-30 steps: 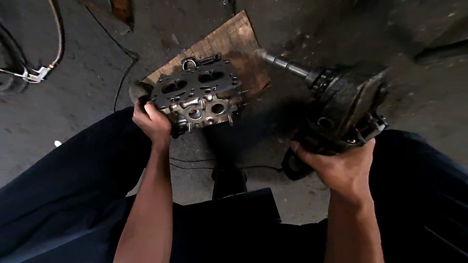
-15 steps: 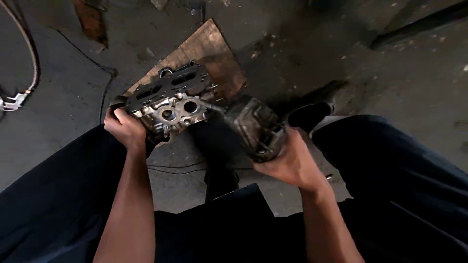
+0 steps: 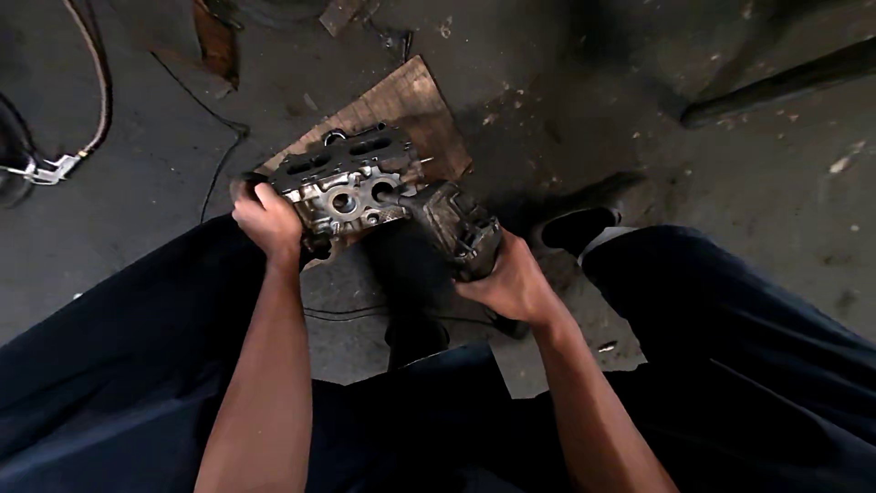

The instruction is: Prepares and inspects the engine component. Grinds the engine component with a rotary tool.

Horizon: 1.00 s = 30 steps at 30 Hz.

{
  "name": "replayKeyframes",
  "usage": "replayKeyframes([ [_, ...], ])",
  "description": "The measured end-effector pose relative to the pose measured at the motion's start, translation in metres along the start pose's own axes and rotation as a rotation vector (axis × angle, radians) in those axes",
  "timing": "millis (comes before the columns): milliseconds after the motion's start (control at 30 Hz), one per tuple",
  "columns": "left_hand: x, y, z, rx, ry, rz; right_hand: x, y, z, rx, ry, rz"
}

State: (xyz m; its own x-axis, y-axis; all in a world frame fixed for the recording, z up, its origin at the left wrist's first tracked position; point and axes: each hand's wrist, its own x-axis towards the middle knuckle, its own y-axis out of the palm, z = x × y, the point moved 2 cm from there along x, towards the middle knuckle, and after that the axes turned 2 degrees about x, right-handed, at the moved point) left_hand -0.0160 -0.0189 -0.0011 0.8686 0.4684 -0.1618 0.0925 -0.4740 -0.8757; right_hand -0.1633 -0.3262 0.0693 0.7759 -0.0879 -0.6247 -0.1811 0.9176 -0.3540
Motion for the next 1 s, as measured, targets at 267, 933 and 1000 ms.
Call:
replayKeyframes([
  [267, 0.003, 0.0, 0.002, 0.027, -0.054, 0.049, 0.001, 0.01, 0.006, 0.05, -0.031, -0.009],
  [933, 0.011, -0.001, -0.004, 0.061, -0.086, 0.081, 0.016, 0.018, 0.008, 0.059, 0.005, 0.01],
  [1000, 0.01, -0.001, -0.005, 0.057, -0.083, 0.078, 0.017, 0.019, 0.004, 0.082, 0.005, 0.015],
])
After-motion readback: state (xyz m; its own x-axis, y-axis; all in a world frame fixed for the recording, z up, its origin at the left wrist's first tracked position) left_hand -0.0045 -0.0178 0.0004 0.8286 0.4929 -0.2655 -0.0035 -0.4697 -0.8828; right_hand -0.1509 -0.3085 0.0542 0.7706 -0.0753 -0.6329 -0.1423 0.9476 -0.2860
